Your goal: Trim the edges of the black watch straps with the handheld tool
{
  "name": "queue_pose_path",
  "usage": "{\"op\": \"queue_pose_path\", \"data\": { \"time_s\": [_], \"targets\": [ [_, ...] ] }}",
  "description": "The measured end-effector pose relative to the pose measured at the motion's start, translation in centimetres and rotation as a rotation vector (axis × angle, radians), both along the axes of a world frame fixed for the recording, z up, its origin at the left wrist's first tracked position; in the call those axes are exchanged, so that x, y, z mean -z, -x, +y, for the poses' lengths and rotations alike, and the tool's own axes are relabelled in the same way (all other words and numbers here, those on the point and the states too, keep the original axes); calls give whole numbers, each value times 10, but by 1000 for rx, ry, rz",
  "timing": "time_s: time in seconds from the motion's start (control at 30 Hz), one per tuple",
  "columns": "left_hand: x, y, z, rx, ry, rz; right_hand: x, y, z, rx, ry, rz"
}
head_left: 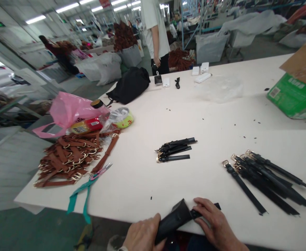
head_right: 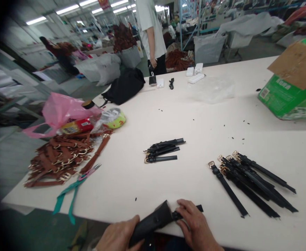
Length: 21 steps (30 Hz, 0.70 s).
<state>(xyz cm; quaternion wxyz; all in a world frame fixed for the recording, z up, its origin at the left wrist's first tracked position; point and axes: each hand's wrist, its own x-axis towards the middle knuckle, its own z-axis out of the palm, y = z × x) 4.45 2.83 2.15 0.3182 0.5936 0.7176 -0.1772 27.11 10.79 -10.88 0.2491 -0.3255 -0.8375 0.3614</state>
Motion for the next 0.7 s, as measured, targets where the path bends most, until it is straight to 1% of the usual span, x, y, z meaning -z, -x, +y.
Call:
{"op": "queue_pose_path", "data": {
  "time_s": [0.1,0.2,0.3,0.43,0.5,0.57,0.63,0.7],
  "targets": [
    [-3,-13,14,-15,-42,-2,1,-1,-1,0,-10,-6],
    [-1,-5,15,-78,-93,26,0,-2,-3,3,-11,-28],
    [-1,17,6,-173,-113,28,-3,4,-3,20,1,-41],
    [-10,42,-7,-255,-86,-35,-4,25,10,34,5,-4],
    [-15,47,-15,-260,-54,-59,-4,37,18,21,-11,27],
    [-15,48,-23,-235,-8,-80,-3,46,25,-2,-18,37],
    [-11,47,-31,-219,-4,-60,-2,51,28,-24,-11,32],
    [-6,45,-38,-213,-49,-21,-3,51,29,-32,-4,35]
  ]
}}
